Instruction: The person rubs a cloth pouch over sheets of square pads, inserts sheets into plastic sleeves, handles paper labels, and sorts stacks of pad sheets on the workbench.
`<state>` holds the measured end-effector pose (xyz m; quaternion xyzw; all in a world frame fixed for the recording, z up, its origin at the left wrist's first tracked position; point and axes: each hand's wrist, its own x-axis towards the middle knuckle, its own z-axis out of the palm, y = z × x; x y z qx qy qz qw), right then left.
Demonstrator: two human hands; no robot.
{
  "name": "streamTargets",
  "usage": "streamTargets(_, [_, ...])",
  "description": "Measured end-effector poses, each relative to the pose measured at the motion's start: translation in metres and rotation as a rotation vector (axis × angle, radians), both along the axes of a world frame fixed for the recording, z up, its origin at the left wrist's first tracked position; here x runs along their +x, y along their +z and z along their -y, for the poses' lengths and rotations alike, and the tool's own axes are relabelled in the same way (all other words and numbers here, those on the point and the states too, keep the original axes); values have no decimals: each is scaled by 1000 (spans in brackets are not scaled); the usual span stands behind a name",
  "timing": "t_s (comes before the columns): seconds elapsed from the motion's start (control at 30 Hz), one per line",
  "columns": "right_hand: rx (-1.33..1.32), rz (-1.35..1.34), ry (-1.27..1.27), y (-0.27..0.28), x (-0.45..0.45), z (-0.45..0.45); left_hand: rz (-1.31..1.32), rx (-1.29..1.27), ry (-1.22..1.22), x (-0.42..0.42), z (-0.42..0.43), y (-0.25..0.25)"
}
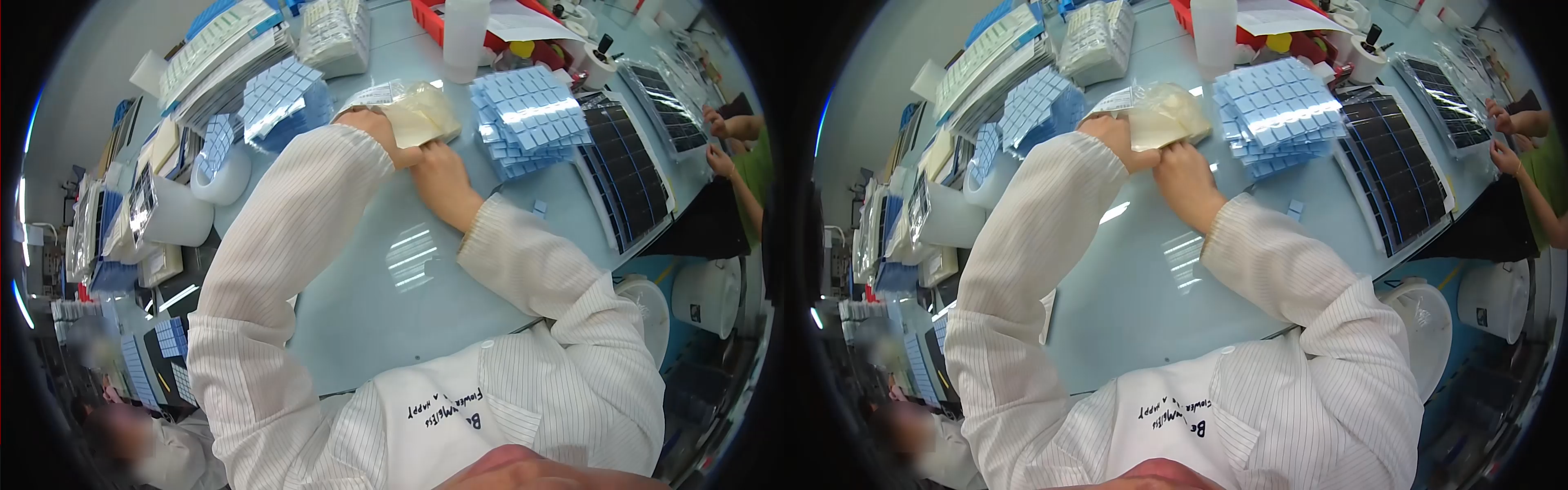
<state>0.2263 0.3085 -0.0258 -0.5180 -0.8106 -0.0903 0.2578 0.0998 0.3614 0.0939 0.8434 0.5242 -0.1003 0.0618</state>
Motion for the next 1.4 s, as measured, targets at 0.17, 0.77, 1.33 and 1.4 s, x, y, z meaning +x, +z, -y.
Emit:
streamTargets(0.17, [-165, -105, -83, -7, 4, -8, 15, -34, 71, -8, 30, 12])
streamTargets(0.77, [48, 37, -138, 23, 7, -8, 291, -56, 146, -111, 157, -75])
streamTargets(1.33, [-1284, -1184, 296, 48, 6, 70, 743, 103, -113, -103, 143, -77])
streamTargets(1.4, [-1353, -1234, 248, 53, 11, 65, 829, 105, -114, -104, 142, -76])
